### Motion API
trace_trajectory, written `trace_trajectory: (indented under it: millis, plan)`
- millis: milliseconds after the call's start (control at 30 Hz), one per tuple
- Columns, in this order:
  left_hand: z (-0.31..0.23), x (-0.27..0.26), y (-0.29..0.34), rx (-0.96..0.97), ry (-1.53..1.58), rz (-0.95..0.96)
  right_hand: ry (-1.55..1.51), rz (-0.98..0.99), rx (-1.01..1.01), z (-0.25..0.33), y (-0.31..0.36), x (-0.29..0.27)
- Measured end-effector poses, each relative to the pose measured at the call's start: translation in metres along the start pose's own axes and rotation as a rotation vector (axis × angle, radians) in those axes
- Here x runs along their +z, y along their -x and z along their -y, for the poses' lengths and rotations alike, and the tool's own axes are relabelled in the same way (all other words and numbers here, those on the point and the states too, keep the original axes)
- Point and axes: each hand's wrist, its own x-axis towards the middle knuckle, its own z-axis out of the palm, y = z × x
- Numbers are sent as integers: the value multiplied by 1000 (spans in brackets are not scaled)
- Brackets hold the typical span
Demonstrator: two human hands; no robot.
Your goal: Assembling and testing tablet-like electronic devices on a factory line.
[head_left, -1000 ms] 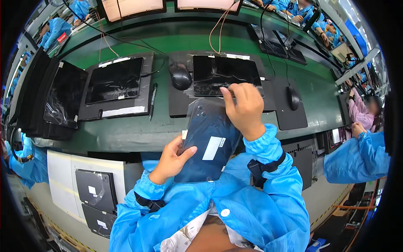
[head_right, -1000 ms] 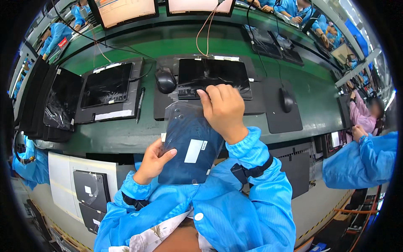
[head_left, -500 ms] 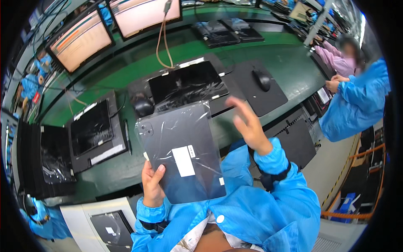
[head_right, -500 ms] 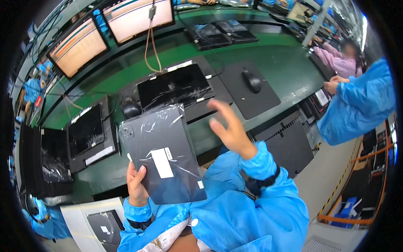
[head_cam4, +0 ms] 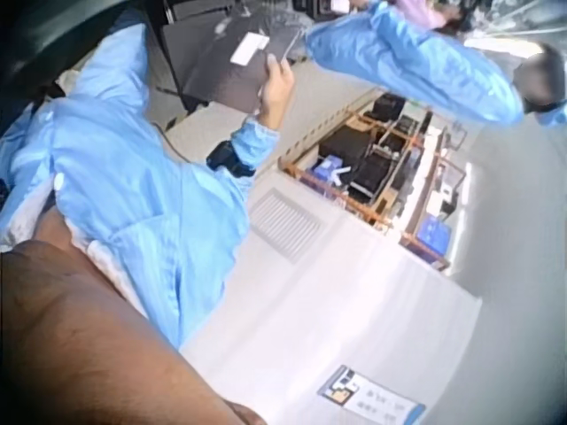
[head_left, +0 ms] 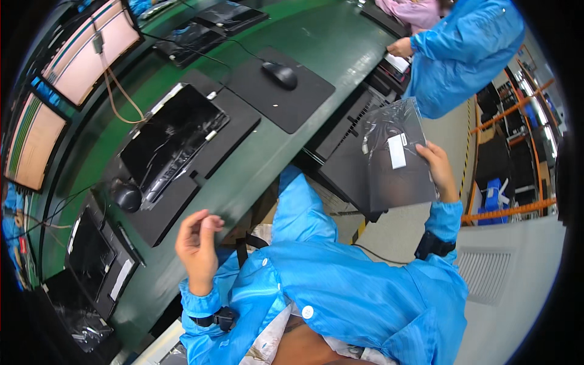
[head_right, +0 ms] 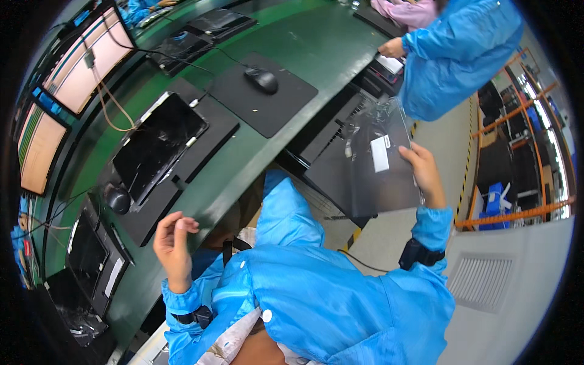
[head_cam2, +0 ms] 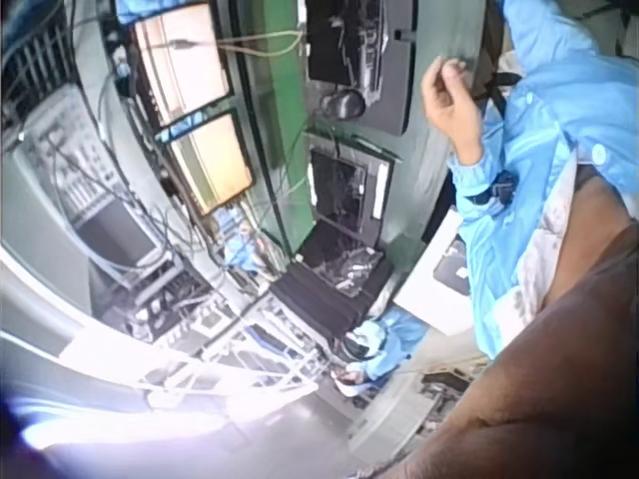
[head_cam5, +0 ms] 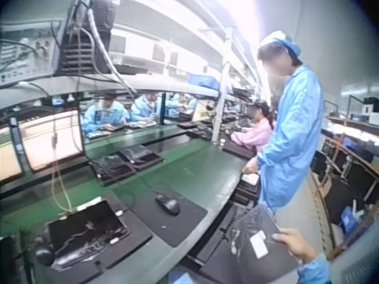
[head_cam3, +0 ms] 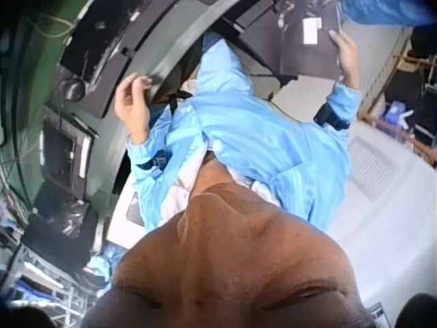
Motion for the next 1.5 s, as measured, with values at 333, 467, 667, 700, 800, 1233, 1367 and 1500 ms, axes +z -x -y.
trace_trajectory:
  millis: [333, 467, 667, 700, 800, 1233, 1367, 1500]
  plan:
    - [13, -12, 0, 111, -243, -95, 325, -265, -244, -5, -92, 150]
    - [30, -20, 2, -24, -385, -101, 188, -229, -541, 41, -150, 198]
    - [31, -22, 10, -73, -362, -174, 422, -57, -814, 117, -339, 303]
    - [30, -18, 7, -54, -377, -166, 529, -55, -747, 124, -374, 314]
    - [26, -12, 5, -30, -452, -176, 659, 33, -557, 135, -456, 352]
    - [8, -9, -3, -93, -453, -219, 611, 580, -31, 171, -543, 408]
    - [10, -9, -8, -91, -443, -207, 208, 688, 83, 167, -518, 386]
    - [14, -10, -5, -71, -486, -215, -378, 774, 194, 153, -490, 387]
